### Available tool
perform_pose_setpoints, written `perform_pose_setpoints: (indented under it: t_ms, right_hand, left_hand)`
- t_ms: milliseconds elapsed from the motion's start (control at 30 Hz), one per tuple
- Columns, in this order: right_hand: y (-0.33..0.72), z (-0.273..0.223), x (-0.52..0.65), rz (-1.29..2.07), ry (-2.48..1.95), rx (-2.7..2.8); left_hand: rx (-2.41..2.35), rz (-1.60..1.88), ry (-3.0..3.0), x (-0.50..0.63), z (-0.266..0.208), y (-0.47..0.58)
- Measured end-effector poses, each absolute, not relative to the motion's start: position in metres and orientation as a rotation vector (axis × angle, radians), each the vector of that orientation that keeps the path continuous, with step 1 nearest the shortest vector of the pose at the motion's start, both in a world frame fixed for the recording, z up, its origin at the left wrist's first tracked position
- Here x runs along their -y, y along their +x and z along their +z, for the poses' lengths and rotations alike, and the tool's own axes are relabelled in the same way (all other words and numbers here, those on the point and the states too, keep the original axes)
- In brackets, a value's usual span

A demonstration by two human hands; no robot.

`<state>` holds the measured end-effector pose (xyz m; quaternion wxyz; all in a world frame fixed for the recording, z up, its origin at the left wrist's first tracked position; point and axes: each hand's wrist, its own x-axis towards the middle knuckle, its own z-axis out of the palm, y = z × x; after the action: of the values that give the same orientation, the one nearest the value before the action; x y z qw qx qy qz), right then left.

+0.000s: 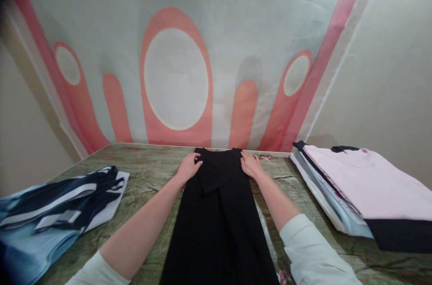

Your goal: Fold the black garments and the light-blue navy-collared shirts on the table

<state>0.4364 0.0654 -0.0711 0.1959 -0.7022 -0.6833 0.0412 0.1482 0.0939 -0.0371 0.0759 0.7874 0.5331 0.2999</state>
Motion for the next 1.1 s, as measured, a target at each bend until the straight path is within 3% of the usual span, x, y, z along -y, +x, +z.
perform_pose_setpoints:
  t_ms: [467, 767, 1100]
  right_hand:
    - [0.433, -0.07, -0.06, 0.049, -1.863, 1.981]
    - [0.431, -0.064, -0.057, 0.005, -1.845, 1.986]
    - [0.38, -0.057, -0.049, 0.104, -1.398, 2.226]
  left_hand:
    - [-1.518, 1.002, 2.361, -0.087, -0.038, 0.154]
    - [-1.713, 1.014, 2.277, -0.092, -0.043, 0.144]
    - [-1.718, 0.925, 2.276, -0.092, -0.04, 0.143]
